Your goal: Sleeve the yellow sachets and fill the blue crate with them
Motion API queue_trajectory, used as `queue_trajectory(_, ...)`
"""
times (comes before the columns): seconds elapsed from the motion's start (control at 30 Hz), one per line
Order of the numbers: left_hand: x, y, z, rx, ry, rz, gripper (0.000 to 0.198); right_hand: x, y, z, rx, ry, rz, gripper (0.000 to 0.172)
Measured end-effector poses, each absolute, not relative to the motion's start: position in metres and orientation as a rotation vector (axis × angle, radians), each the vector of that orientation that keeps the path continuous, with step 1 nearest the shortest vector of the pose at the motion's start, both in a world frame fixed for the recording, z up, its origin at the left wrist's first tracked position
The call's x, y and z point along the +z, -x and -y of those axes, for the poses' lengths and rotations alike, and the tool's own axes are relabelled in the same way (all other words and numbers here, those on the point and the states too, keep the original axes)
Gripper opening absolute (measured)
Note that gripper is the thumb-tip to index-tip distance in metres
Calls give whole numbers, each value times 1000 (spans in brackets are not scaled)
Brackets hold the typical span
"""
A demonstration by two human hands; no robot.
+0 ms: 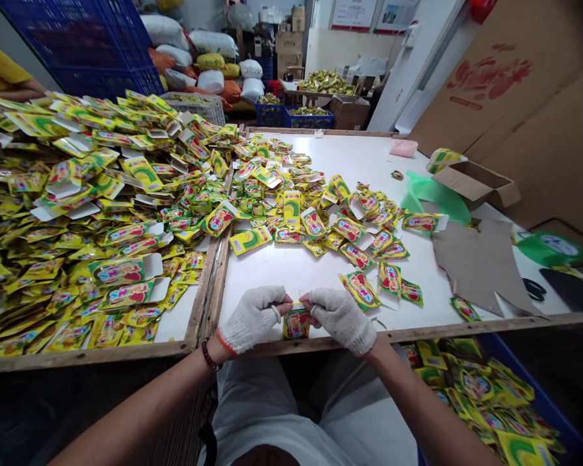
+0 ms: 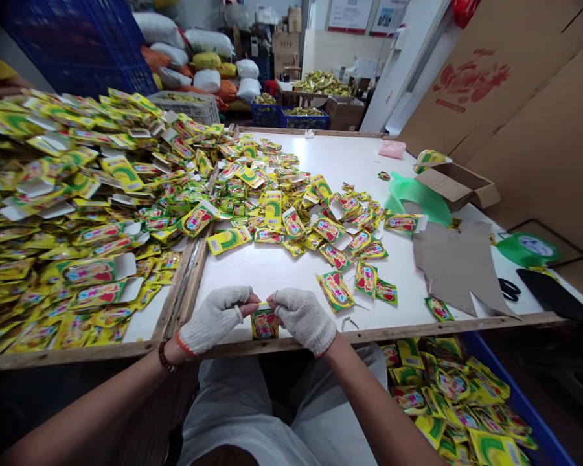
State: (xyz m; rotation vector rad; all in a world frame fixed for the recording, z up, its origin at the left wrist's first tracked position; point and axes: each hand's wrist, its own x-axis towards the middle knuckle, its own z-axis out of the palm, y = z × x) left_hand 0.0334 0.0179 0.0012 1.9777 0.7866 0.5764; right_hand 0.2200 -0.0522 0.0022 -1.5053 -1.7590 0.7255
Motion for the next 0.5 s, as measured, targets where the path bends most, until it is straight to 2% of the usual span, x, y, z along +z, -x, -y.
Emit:
queue_trajectory(0.23, -13, -24, -5, 707, -2245, -453, 17, -13, -230, 70, 346, 1210, 2068, 37)
queue_trajectory(0.5, -11, -22, -8, 659, -2492, -539, 16, -17, -218, 70, 363, 1348, 1806, 26)
